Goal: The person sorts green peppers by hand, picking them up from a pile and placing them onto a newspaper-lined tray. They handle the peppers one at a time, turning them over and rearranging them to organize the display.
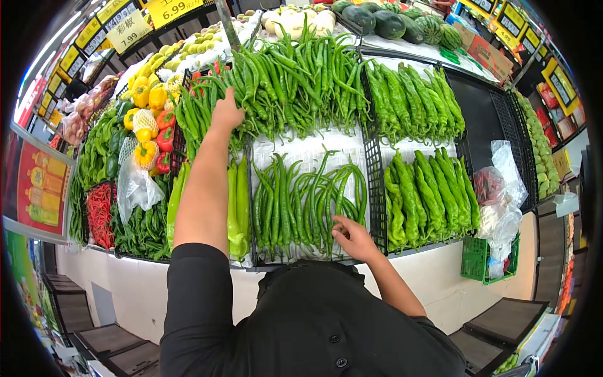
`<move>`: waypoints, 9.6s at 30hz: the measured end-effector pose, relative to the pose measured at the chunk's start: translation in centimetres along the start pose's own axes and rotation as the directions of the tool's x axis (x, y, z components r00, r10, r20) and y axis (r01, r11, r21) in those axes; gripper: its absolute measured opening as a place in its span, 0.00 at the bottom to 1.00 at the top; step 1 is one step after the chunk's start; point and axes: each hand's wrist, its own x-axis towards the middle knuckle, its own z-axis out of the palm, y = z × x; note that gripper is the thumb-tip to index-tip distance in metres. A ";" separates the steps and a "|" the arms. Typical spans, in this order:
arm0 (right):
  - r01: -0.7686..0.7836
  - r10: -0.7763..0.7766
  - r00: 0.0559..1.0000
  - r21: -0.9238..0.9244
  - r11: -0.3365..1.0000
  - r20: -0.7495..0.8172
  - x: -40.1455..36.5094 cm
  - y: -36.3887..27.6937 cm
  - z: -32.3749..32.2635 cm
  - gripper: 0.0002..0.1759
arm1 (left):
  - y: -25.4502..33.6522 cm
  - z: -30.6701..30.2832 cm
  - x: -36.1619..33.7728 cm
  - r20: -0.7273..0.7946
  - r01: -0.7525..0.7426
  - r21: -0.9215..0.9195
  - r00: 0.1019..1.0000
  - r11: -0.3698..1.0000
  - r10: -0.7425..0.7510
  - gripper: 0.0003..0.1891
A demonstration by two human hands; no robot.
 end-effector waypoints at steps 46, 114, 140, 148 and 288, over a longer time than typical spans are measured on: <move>0.118 -0.108 0.982 0.055 0.992 -0.153 -0.2 -7.5 -3.7 0.16 | 11.7 1.4 -30.5 -0.013 -0.352 -0.767 0.845 0.537 0.535 0.28; -0.122 0.153 0.908 0.103 0.987 -0.389 -1.7 0.5 -7.0 0.35 | 21.1 16.9 -29.5 0.603 -0.312 -0.537 0.508 0.784 0.615 0.42; -0.088 0.075 0.938 -0.024 0.996 -0.340 -2.7 0.7 -7.5 0.27 | 18.6 19.2 -28.6 0.473 -0.257 -0.715 0.507 0.650 0.721 0.23; -0.088 0.054 0.977 -0.159 0.983 -0.206 -2.8 0.1 -6.4 0.23 | 11.0 9.1 -30.1 0.457 0.175 -0.832 0.754 0.527 0.471 0.16; -0.123 0.181 0.983 0.761 0.638 0.007 2.8 0.8 -8.3 0.18 | 12.2 13.5 -33.3 0.444 0.035 -0.194 0.894 0.980 0.056 0.23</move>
